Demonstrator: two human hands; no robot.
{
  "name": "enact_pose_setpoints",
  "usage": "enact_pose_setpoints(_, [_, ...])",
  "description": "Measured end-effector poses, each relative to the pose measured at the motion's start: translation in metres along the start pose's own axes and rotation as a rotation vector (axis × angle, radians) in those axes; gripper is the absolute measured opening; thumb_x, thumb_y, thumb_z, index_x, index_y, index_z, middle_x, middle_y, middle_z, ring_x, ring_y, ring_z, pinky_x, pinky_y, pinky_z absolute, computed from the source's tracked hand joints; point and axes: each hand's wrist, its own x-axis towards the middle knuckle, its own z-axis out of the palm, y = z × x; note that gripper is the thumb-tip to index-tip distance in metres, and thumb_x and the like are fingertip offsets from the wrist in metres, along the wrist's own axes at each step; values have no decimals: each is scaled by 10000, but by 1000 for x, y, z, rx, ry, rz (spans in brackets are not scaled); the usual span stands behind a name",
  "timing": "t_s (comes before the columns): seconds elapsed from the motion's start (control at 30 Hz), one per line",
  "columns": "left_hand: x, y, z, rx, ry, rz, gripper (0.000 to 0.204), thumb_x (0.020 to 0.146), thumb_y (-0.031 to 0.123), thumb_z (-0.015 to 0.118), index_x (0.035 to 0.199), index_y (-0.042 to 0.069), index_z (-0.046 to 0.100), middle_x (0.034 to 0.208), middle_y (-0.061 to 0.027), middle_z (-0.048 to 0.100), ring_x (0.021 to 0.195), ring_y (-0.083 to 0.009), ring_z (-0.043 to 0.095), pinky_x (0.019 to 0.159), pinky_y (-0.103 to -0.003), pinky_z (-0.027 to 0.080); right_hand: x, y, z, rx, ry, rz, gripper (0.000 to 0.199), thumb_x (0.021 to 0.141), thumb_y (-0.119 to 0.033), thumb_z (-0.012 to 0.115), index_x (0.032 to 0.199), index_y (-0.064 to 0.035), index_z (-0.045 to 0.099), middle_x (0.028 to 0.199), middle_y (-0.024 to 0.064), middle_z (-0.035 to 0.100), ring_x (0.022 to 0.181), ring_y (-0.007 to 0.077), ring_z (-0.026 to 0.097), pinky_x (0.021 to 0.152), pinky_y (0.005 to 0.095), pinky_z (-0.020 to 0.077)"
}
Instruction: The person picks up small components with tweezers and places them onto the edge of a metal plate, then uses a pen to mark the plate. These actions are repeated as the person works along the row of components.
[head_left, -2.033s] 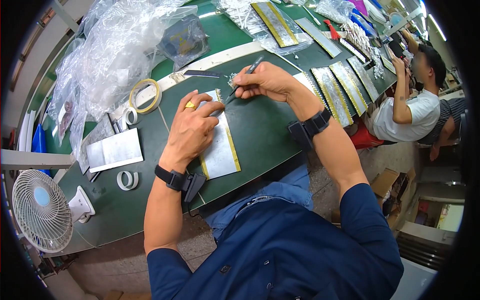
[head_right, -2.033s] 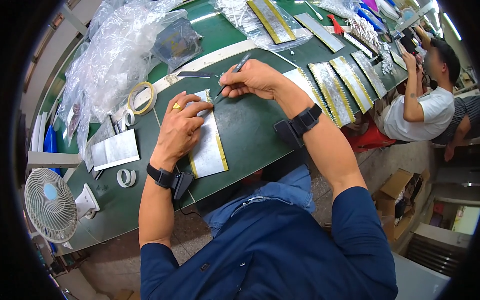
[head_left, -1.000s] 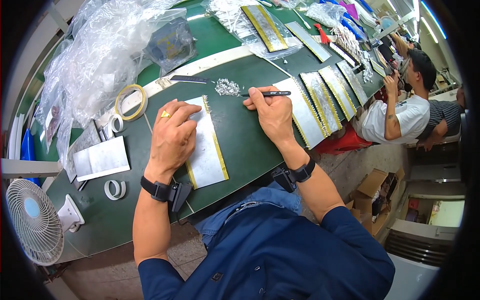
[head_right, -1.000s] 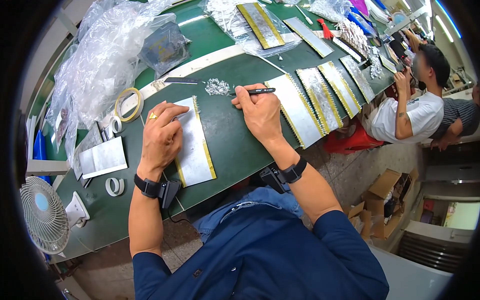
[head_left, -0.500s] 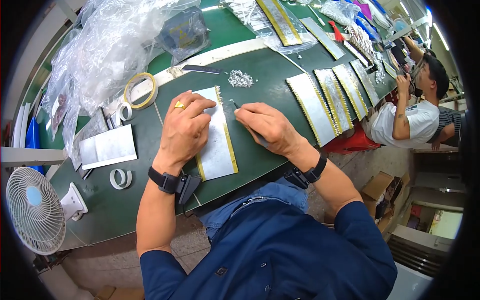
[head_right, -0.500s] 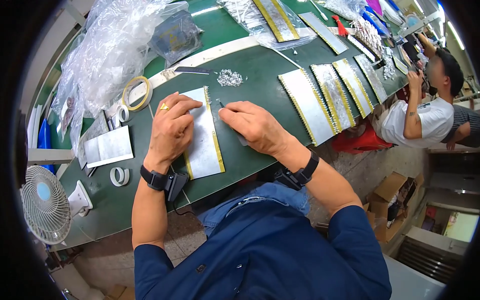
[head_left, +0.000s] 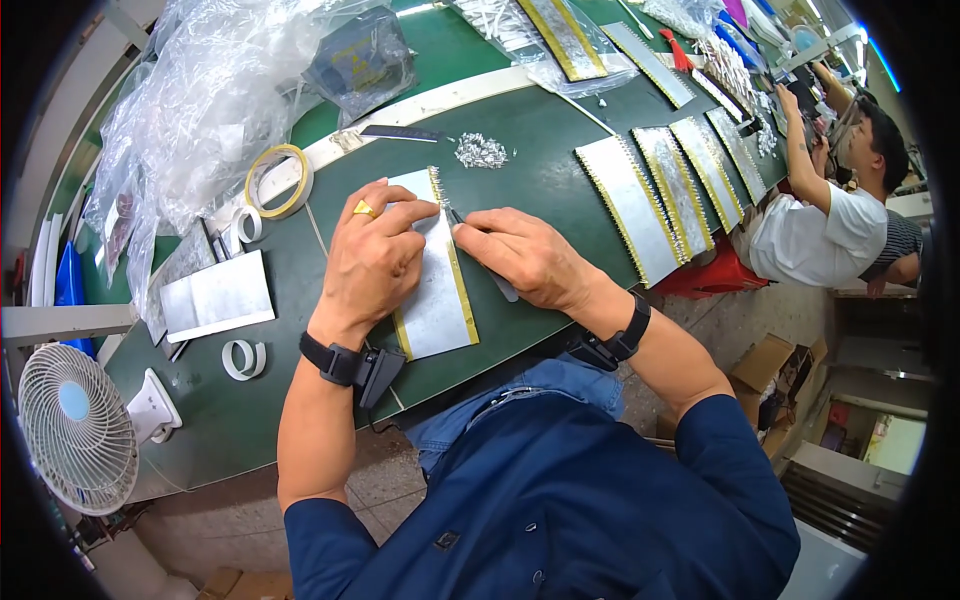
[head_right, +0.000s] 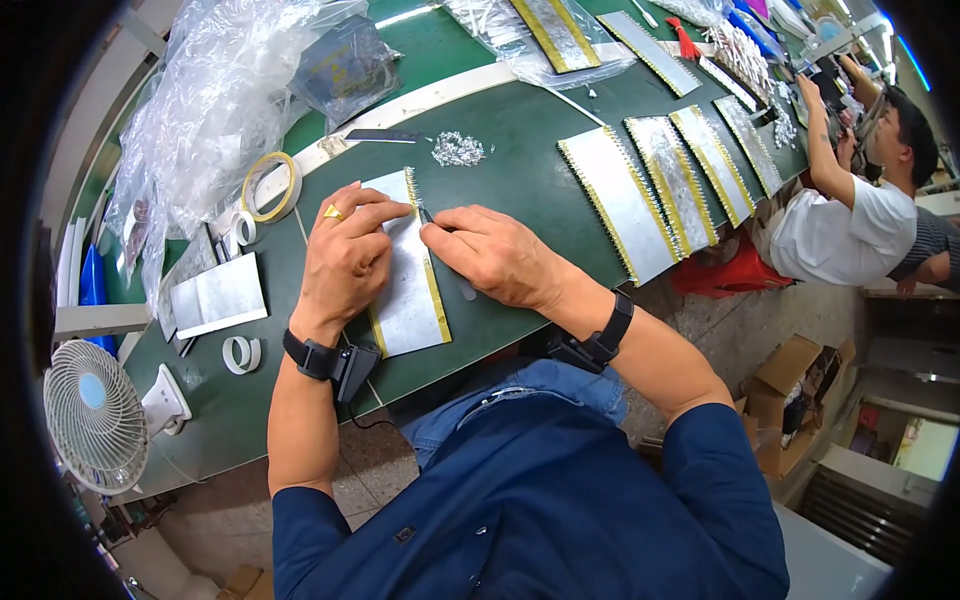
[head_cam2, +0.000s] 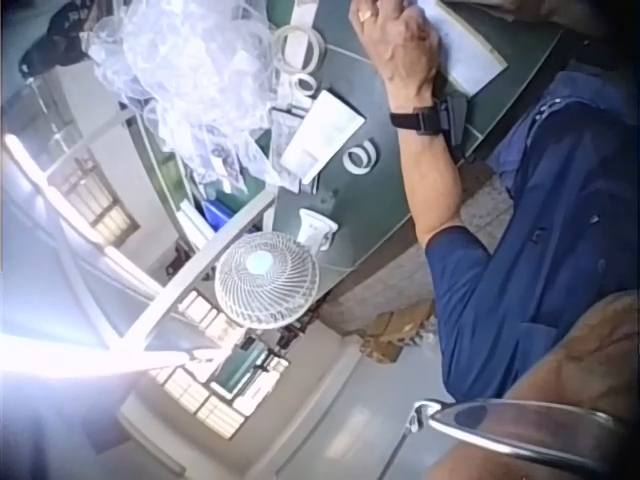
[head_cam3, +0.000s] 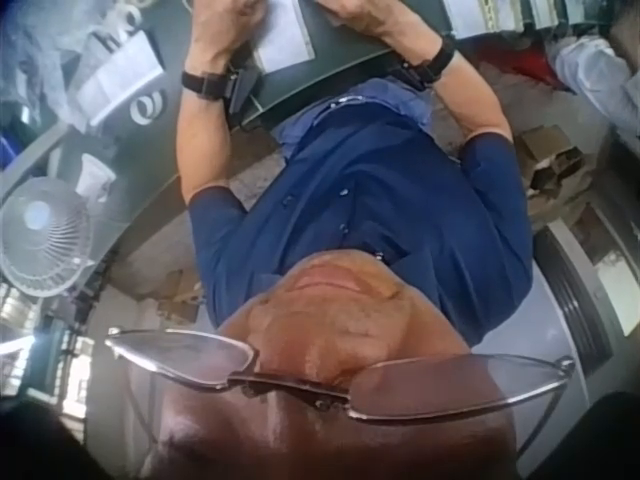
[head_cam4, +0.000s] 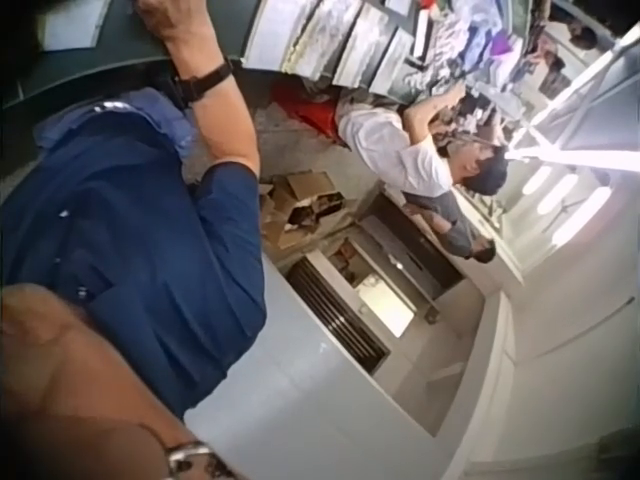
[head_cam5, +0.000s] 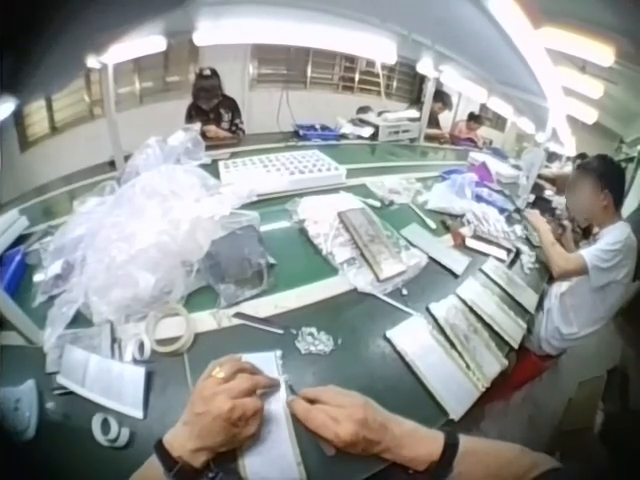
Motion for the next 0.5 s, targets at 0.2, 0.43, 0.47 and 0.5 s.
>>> enact_pose_setpoints(0.2, [1,0,1,-6,-13,19,175,740,-59,733,633,7,612,1205,-42,822,1176,-284,714,1182,-558,519,-3,1,3,-4,0,6,326,945,-59,676,1247,57,714,1106,186,769,1087,339,752,948,419,629])
enact_pose_setpoints(0.43, [0,-2,0,17,-43,17,179,738,-54,739,629,10,611,1218,-41,823,1179,-289,713,1188,-563,512,-3,1,3,-1,3,6,311,952,-66,672,1236,52,716,1111,184,772,1087,335,754,945,413,629])
enact_pose_setpoints(0.47, [1,-2,0,17,-43,17,179,738,-54,739,629,10,611,1218,-41,823,1179,-289,713,1188,-563,512,-2,1,3,-2,3,6,311,952,-66,672,1236,52,716,1111,184,772,1087,335,754,945,413,629])
enact_pose_setpoints(0.5, [1,-2,0,16,-39,20,180,737,-53,739,629,11,611,1218,-41,823,1180,-289,712,1189,-563,512,-2,1,3,-2,3,5,310,953,-66,671,1236,52,716,1112,184,772,1087,335,754,944,413,629])
